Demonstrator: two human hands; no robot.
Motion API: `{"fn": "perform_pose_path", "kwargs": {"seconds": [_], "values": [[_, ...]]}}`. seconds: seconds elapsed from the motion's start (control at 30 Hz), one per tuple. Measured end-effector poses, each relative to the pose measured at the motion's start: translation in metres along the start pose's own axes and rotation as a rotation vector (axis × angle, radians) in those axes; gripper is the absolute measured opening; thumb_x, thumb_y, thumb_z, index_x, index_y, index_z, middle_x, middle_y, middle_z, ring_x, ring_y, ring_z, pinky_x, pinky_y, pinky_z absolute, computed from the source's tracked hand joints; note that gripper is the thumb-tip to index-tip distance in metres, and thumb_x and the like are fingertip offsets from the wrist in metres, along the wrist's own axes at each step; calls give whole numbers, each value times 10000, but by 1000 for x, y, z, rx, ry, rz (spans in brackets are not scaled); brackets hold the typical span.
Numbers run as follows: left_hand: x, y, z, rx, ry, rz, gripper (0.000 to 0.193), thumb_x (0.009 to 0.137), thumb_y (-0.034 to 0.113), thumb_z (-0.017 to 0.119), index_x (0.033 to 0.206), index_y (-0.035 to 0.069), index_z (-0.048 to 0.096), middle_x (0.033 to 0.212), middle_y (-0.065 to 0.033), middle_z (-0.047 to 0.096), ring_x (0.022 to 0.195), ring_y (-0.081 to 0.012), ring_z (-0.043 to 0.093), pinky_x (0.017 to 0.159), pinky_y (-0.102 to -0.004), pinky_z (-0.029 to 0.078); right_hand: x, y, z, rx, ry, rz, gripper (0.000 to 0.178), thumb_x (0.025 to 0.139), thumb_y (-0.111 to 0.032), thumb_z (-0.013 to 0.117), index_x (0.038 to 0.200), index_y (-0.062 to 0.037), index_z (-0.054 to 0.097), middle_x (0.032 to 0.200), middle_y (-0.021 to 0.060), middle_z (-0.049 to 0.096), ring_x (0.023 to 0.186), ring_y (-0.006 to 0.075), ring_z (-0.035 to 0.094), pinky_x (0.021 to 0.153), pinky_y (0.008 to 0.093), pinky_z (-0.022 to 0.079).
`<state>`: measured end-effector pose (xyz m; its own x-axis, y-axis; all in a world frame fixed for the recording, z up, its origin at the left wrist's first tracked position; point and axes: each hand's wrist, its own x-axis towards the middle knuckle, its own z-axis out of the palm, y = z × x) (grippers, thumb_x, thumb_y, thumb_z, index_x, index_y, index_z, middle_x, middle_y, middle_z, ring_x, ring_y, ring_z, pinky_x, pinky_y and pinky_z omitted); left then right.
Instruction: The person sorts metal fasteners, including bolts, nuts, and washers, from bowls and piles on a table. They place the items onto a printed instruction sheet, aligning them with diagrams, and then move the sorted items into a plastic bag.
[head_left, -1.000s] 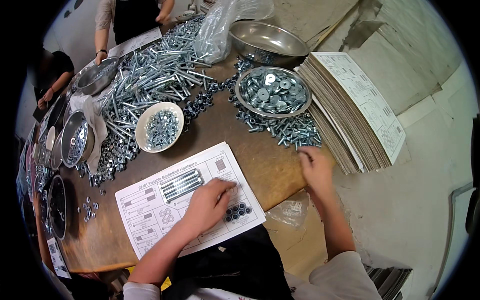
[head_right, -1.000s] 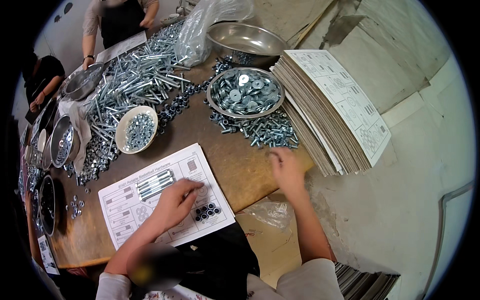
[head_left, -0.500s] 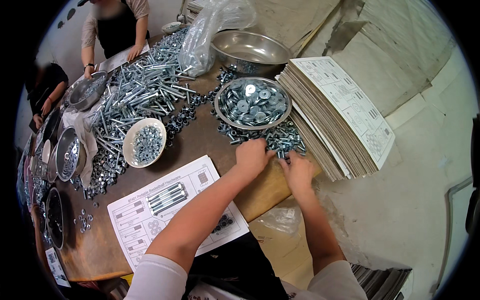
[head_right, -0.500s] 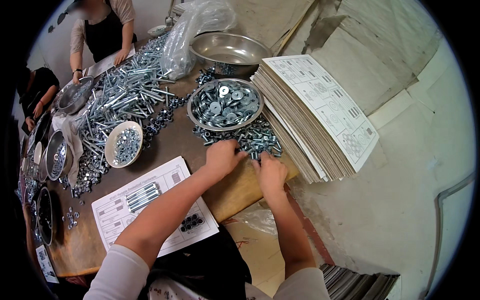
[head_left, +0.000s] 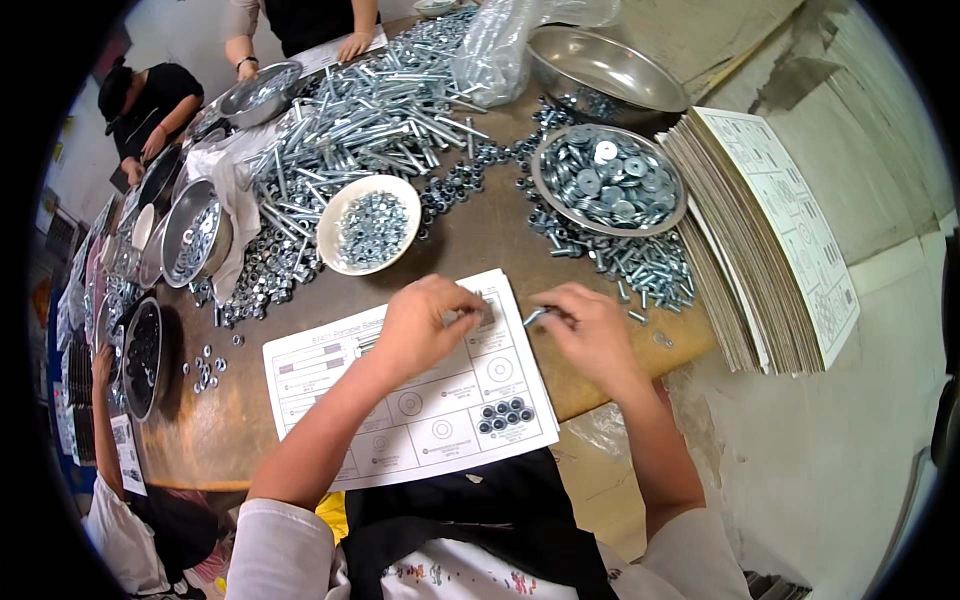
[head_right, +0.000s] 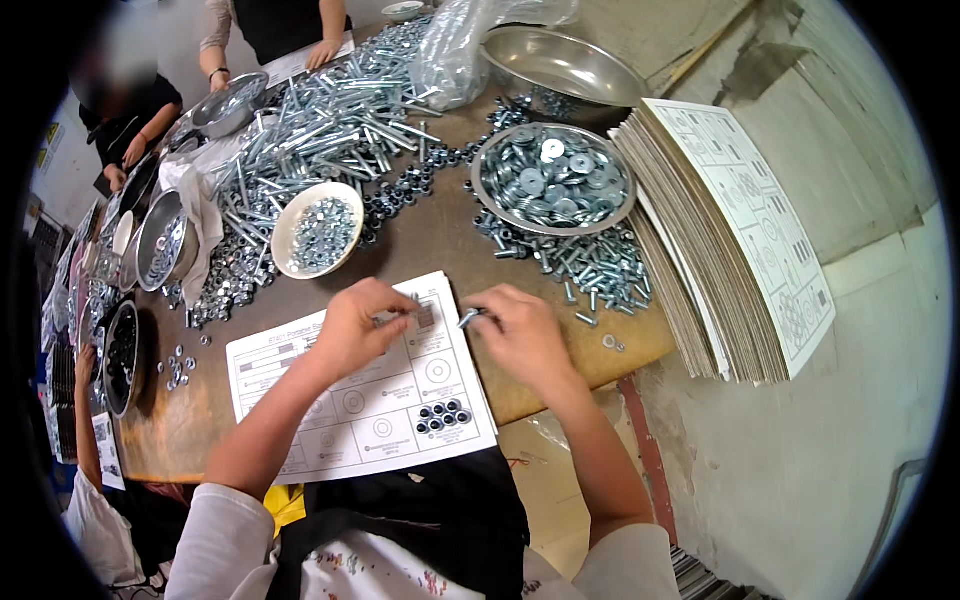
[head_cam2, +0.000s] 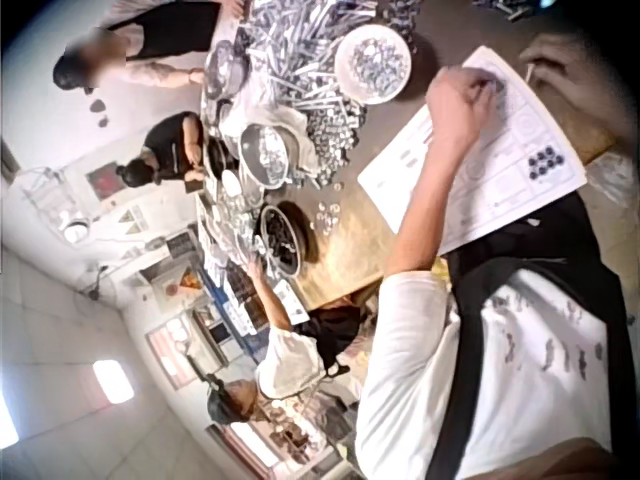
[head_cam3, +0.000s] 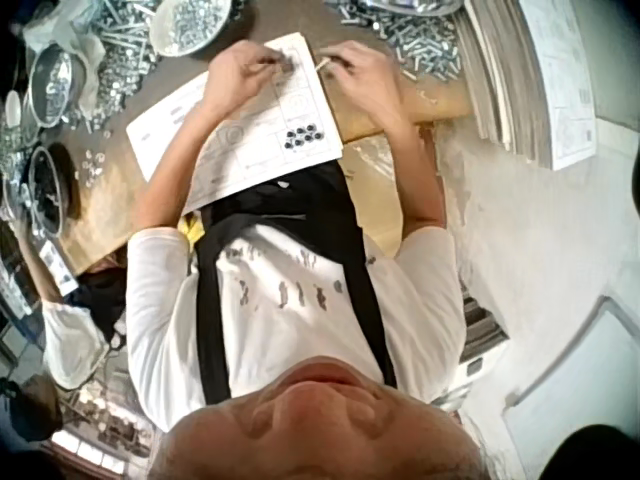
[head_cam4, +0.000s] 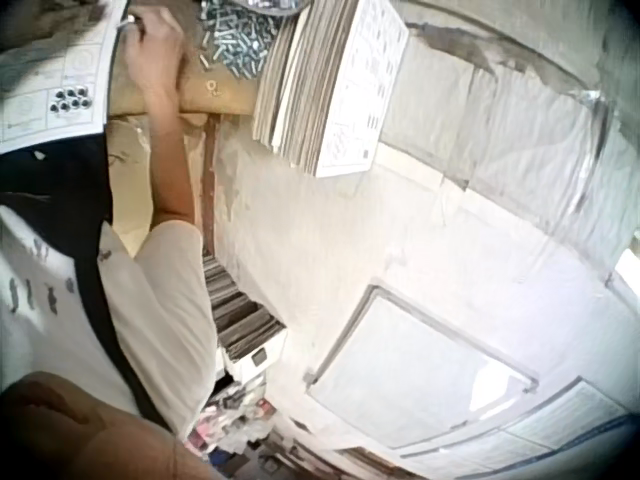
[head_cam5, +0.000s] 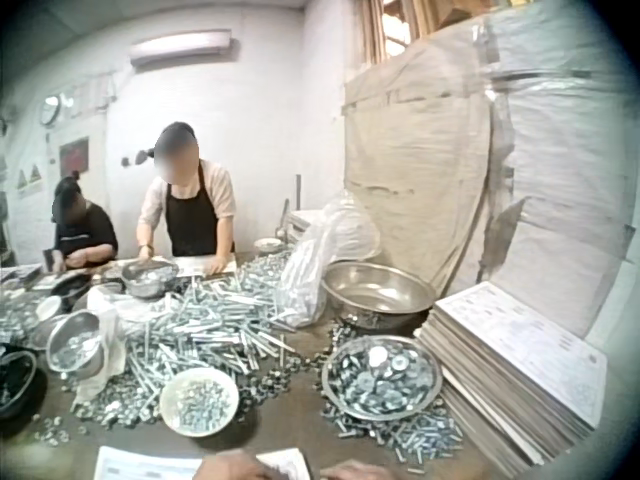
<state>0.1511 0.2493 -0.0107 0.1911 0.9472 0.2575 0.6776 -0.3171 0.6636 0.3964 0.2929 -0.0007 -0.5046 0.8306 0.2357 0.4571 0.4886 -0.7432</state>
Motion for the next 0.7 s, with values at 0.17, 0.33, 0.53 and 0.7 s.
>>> {"fn": "perform_pose_path", "kwargs": {"seconds": [0.17, 0.33, 0.53, 0.7], "values": [[-17, 1, 24, 277, 71, 80, 191, 711, 91, 778, 889, 115, 714, 823, -50, 678, 875, -270, 619, 998, -477, 429, 38, 4, 39, -96, -157, -156, 193, 834, -52, 649, 1012, -48, 723, 936, 144, 686, 854, 350, 662, 771, 413, 527], [-22, -1, 36, 225, 154, 36, 185, 712, 101, 783, 872, 82, 693, 798, -56, 668, 858, -268, 609, 937, -451, 453, 47, 9, 48, -93, -156, -152, 159, 831, -49, 666, 974, -45, 733, 925, 133, 693, 833, 329, 672, 741, 397, 528], [-26, -1, 41, 192, 232, 71, 143, 710, 101, 795, 810, 70, 698, 754, -61, 652, 790, -272, 586, 837, -417, 479, 46, 17, 53, -48, -122, -175, 116, 829, -32, 691, 935, -32, 738, 897, 115, 706, 771, 289, 682, 676, 356, 527], [-31, 1, 48, 186, 307, 44, 100, 737, 113, 763, 782, 67, 687, 741, -68, 651, 796, -268, 596, 915, -447, 482, 45, 17, 54, -11, -122, -198, 114, 832, -32, 694, 938, -29, 734, 884, 116, 705, 761, 293, 681, 673, 354, 526]]}}
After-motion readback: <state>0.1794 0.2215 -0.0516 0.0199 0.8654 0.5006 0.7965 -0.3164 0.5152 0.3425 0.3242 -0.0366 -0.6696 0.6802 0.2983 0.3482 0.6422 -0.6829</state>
